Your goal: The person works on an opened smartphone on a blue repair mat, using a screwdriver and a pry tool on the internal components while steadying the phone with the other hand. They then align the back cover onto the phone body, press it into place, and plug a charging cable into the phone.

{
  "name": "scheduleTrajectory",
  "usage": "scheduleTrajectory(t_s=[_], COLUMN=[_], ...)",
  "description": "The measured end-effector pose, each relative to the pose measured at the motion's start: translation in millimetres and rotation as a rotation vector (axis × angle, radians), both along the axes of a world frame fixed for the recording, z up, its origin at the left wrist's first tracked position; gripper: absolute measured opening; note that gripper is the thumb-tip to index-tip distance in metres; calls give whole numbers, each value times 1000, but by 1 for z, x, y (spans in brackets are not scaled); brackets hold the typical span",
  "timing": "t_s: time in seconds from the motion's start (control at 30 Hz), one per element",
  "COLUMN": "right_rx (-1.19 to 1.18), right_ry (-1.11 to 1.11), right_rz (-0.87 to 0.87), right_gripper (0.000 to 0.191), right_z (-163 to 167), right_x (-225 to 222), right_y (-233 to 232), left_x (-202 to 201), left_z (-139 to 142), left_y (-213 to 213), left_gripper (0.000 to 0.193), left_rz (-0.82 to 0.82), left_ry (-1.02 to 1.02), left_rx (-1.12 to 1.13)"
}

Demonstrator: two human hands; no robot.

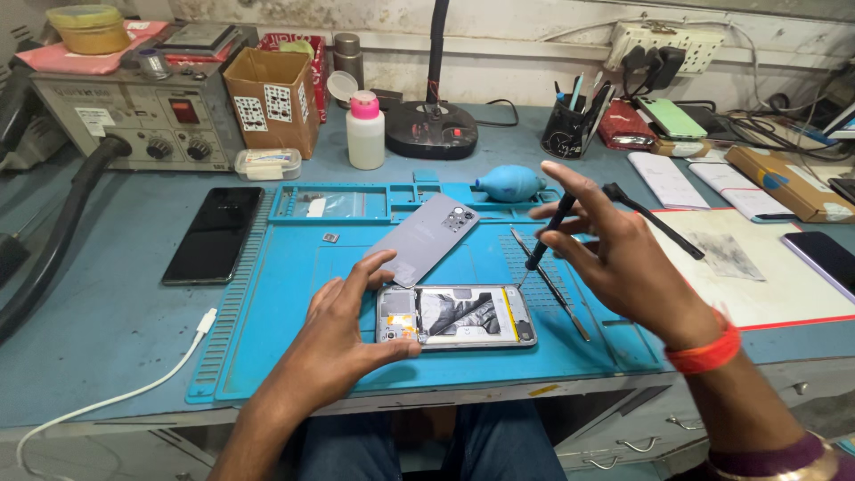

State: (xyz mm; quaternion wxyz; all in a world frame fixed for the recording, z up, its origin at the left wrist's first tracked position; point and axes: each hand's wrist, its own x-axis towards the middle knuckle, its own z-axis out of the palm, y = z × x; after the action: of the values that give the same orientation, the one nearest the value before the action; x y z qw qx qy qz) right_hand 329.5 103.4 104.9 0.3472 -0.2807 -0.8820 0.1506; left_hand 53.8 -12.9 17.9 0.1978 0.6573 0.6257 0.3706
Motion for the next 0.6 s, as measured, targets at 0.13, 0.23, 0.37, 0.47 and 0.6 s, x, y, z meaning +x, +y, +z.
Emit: scheduleTrajectory(t_s=[0.13, 0.23, 0.37, 0.47, 0.6], right_rx=[-145, -45, -100, -115, -145], right_ry=[23, -68, 19, 1, -141], right_rz=[-14, -236, -16, -26, -365], right_gripper=[60, 62, 60, 59, 61], right_z=[-1, -2, -1, 0, -1], right_x=[5, 3, 4, 5, 4], right_y=[2, 5, 4, 3, 3], left_x=[-1, -1, -1, -1, 0], left_z=[-3, -3, -3, -3, -3], left_y=[-2, 1, 0, -2, -1], left_gripper=[106, 109, 106, 107, 108], left_rz=[-13, -7, -17, -12, -10], left_ry=[4, 4, -2, -7, -1], left_rx=[34, 19, 56, 50, 34])
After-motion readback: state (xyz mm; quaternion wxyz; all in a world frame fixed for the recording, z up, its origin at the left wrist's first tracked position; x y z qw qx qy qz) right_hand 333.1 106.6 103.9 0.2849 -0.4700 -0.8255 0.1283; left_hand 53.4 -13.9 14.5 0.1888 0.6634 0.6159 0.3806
